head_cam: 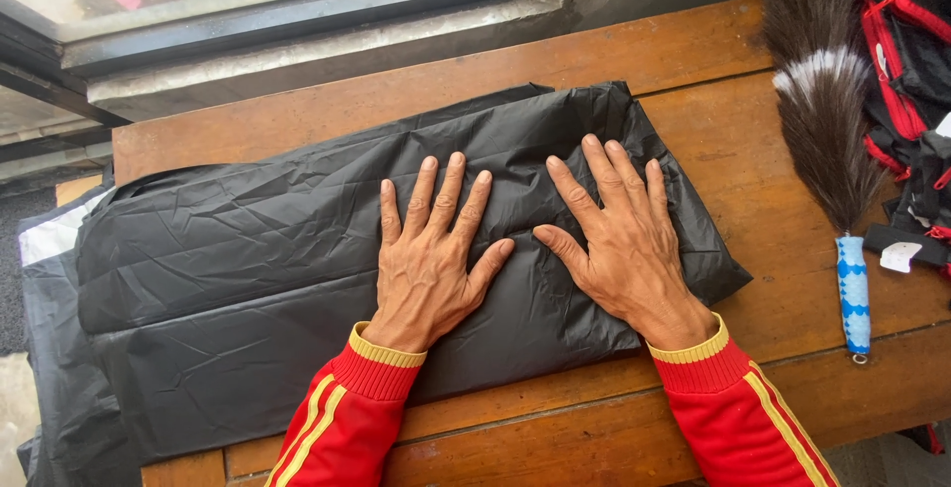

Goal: The person uses a feather duster to clean a small black pouch with red accents, brushing it thoroughly on all sides. They then place the pouch into a plastic crate. Next, they pick up a larger black bag, smooth it out on the table, and brush its surface with the duster.

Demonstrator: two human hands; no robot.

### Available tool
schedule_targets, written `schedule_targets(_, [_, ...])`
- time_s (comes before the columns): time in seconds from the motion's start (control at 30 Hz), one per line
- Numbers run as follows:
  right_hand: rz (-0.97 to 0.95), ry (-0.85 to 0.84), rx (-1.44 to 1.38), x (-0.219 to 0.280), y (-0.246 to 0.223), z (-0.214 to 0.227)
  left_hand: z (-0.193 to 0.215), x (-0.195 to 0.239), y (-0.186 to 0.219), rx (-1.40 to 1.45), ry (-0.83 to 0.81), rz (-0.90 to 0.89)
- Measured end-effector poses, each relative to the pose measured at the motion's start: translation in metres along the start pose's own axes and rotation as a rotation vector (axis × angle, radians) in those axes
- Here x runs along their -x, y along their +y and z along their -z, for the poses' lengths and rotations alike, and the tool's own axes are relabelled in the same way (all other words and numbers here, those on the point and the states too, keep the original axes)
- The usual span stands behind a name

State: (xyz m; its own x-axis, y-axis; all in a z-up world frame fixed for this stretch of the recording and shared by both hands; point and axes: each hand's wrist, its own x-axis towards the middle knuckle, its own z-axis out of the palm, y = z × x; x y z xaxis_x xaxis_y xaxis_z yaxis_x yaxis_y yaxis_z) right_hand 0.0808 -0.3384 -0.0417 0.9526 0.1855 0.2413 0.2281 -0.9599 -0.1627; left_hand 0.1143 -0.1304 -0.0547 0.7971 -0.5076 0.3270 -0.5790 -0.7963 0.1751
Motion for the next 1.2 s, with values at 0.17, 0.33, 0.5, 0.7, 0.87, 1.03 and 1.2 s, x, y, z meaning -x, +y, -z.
schedule_targets(0.17, [-0.008, -0.014, -0.011, 0.000, 0.001, 0.000, -0.001, 0.000, 0.000, 0.001, 0.006, -0.005])
schedule_targets(0.33, [-0.009, 0.000, 0.013, 0.001, 0.000, -0.001, -0.001, 0.000, 0.000, -0.003, 0.000, -0.006])
schedule_targets(0.5, [-0.007, 0.004, 0.026, 0.000, 0.001, -0.001, -0.001, 0.000, 0.000, -0.003, 0.004, -0.012])
schedule_targets(0.7, [-0.017, 0.002, -0.001, 0.000, 0.001, 0.001, 0.000, -0.001, 0.000, -0.002, -0.007, -0.026])
schedule_targets(0.87, [-0.001, 0.011, 0.009, 0.000, 0.003, 0.002, -0.002, -0.001, 0.001, -0.026, -0.008, -0.019])
schedule_targets(1.03, [-0.072, -0.050, 0.072, 0.005, 0.015, 0.007, -0.003, -0.005, 0.010, -0.024, -0.008, -0.023])
schedule_targets(1.2, [-0.289, -0.033, 0.172, 0.015, 0.051, 0.006, -0.007, -0.008, 0.020, -0.060, 0.031, -0.067])
